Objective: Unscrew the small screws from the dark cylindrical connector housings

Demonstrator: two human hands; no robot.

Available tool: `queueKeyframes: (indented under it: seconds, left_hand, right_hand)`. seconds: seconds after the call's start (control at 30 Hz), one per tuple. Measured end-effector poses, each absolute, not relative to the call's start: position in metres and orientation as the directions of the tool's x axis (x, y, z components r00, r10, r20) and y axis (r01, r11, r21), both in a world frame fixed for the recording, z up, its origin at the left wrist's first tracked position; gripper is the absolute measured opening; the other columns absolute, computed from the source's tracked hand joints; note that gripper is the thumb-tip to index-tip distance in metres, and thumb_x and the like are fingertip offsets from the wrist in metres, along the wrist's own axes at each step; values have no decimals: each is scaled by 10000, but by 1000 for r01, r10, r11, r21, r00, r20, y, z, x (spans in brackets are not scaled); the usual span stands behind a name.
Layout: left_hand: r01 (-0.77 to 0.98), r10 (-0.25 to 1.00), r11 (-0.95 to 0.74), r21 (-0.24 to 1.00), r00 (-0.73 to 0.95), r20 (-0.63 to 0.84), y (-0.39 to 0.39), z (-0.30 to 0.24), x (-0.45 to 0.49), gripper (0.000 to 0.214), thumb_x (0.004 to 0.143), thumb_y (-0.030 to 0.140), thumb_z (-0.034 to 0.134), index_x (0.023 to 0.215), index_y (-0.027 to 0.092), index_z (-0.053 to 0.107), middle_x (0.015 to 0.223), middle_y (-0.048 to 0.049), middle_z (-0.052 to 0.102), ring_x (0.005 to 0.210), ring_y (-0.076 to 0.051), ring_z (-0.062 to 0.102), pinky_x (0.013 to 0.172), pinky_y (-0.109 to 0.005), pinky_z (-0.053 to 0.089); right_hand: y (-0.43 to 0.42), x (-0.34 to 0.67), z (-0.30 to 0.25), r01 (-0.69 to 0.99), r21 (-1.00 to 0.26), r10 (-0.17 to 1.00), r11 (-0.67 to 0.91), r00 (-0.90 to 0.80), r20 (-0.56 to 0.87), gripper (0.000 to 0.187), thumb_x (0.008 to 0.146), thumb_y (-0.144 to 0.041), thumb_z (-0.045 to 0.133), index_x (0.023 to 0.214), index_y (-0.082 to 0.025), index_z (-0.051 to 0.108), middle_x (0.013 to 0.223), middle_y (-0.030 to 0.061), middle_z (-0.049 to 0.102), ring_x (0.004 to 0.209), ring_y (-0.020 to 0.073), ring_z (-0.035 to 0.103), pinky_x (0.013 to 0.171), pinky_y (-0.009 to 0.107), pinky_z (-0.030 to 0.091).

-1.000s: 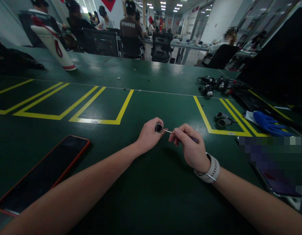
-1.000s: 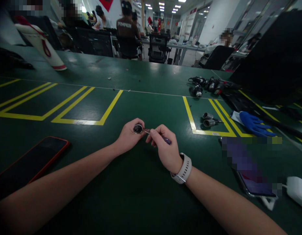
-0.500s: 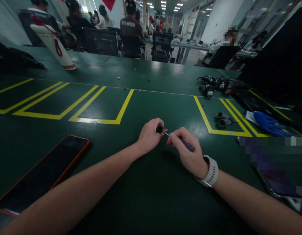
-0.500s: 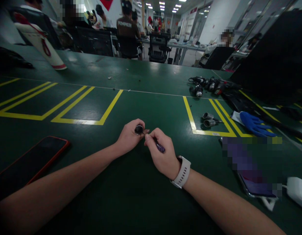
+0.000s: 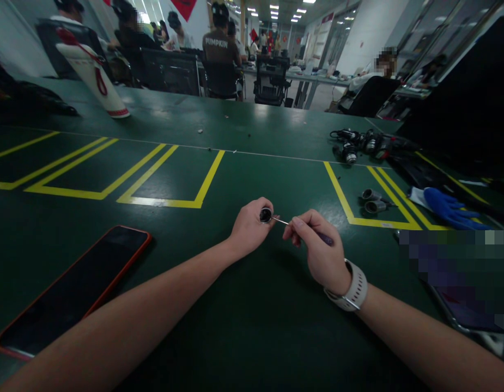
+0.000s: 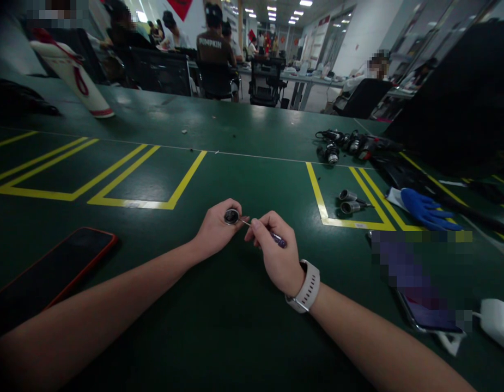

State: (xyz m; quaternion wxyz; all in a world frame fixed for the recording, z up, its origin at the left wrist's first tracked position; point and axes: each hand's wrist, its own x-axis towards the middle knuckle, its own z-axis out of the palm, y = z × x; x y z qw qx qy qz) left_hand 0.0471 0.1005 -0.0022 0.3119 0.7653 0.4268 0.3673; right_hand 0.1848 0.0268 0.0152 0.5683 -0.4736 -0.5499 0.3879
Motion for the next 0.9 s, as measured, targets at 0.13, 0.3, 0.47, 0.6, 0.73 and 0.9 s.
queueKeyframes:
  seconds: [0.13, 0.3, 0.47, 0.6, 0.73, 0.9]
  left_hand:
    - [472, 873, -474, 743, 363, 326, 100, -2, 48, 110, 729, 172, 592, 673, 172, 498, 650, 31, 500, 609, -121, 469, 557, -255, 351]
    - [397, 870, -465, 791, 371, 325, 101, -5, 47, 108, 738, 215, 598, 701, 175, 505, 654, 34, 510, 598, -115, 479, 542, -243, 365]
    - [371, 874, -450, 812, 372, 314, 102, -5, 46, 118, 740, 234, 604, 718, 175, 504, 665, 34, 518, 603, -113, 490, 544, -240, 380]
    - [403, 882, -439, 803, 364, 299, 100, -3, 47, 107, 738, 226, 596, 711, 176, 505, 658, 33, 516, 602, -117, 487, 539, -243, 374]
    - [460, 876, -462, 758, 370, 309, 98, 0, 47, 95, 742, 197, 583, 691, 175, 506, 658, 30, 511, 610, -121, 480, 546, -249, 362]
    - [430, 870, -470, 771, 374, 322, 99, -2, 47, 112, 738, 211, 598, 690, 176, 504, 660, 30, 517, 617, -122, 487, 546, -245, 365]
  right_hand:
    - [25, 185, 17, 206, -946, 962, 251, 53, 267, 198, 873, -248, 520, 696, -176, 569, 667, -3, 589, 584, 103, 496, 564, 266, 397]
    - [28, 185, 13, -85, -981, 983, 173, 80, 166, 197, 867, -262, 532, 685, -188, 529, 634, -16, 600, 566, 99, 501, 533, 243, 389]
    - [30, 183, 12, -225, -968, 991, 107, 97, 87, 186, 856, -257, 541, 683, -189, 519, 622, -17, 598, 573, 103, 510, 537, 239, 395]
    - [27, 184, 14, -48, -981, 978, 190, 95, 185, 189, 864, -275, 532, 695, -190, 535, 637, -15, 589, 573, 106, 504, 541, 249, 396]
    - [24, 185, 17, 171, -955, 965, 243, 54, 256, 190, 865, -268, 529, 700, -181, 565, 674, 1, 594, 588, 108, 502, 568, 265, 403]
    - [28, 183, 17, -98, -987, 990, 128, 75, 121, 189, 849, -272, 544, 682, -185, 534, 624, -8, 599, 559, 106, 504, 531, 248, 391]
